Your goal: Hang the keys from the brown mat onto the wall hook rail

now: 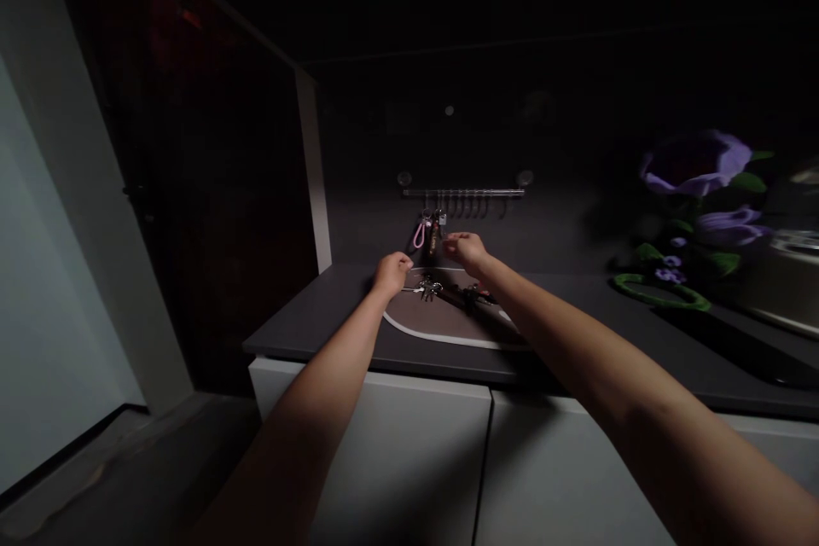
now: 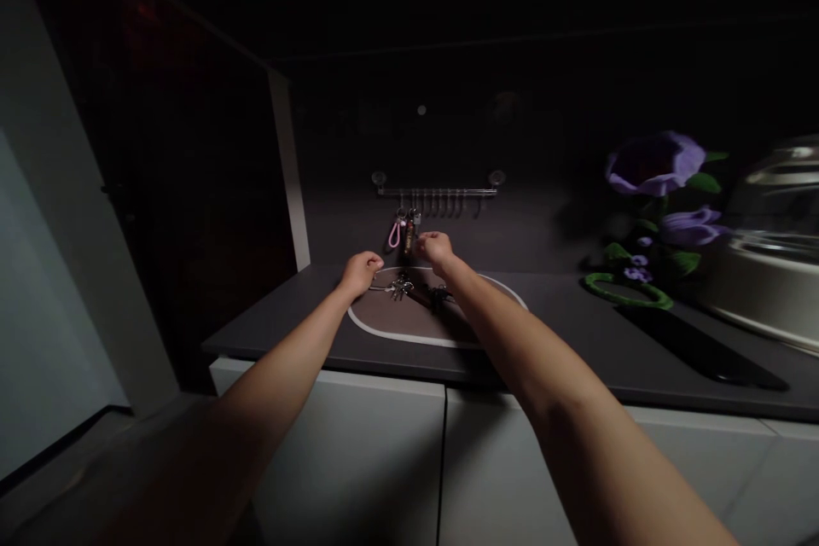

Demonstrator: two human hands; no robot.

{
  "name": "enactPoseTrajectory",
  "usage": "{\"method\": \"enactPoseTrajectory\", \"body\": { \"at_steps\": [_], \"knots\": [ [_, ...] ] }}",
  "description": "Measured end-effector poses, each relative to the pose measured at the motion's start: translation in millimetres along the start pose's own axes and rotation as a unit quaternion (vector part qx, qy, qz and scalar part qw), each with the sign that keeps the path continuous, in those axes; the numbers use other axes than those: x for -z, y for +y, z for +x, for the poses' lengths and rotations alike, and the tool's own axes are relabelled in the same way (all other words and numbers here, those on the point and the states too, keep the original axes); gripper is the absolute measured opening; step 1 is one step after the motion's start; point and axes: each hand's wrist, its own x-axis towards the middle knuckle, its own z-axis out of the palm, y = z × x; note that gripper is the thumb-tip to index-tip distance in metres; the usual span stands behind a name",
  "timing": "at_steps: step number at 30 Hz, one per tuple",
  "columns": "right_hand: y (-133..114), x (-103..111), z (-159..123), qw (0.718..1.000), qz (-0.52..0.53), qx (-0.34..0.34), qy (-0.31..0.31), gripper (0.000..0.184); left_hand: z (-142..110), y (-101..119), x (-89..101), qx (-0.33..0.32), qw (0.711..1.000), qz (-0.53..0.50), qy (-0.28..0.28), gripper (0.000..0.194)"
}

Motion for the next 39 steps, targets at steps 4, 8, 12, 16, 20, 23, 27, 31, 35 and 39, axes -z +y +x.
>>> {"method": "enactPoseTrajectory", "body": {
  "at_steps": [4,8,12,16,20,23,27,31,35,39],
  "knots": [
    [-4,1,-21,0.999,-0.007,0.001,-0.045,0.009,-2,2,0.1,-0.005,1.000,0.012,-0.019,0.013],
    [-2,4,-37,0.997,-0.027,0.023,-0.068,0.005,-5,6,0.0,-0.029,0.998,0.044,-0.038,0.013],
    [7,11,-42,0.995,-0.070,0.045,-0.056,0.005,-6,8,-2.2,-0.045,0.995,0.077,-0.053,0.014],
    [23,23,-41,0.981,-0.165,0.091,-0.036,0.010,-6,4,-6.8,-0.039,0.992,0.101,-0.068,0.016],
    [33,34,-39,0.927,-0.335,0.166,-0.025,0.017,-2,3,-11.5,-0.004,0.987,0.140,-0.078,0.018],
    [34,37,-39,0.880,-0.426,0.208,-0.035,0.021,6,7,-13.9,0.015,0.978,0.186,-0.098,0.020],
    [33,35,-39,0.848,-0.474,0.233,-0.050,0.025,18,16,-17.0,0.010,0.958,0.254,-0.135,0.026],
    [34,34,-41,0.830,-0.497,0.245,-0.057,0.027,28,17,-24.1,0.026,0.944,0.291,-0.157,0.029],
    [33,33,-42,0.828,-0.504,0.239,-0.054,0.028,32,9,-32.2,0.035,0.941,0.296,-0.164,0.029],
    [32,31,-43,0.826,-0.506,0.241,-0.054,0.028,31,3,-35.4,0.034,0.941,0.298,-0.158,0.023]
  ]
}}
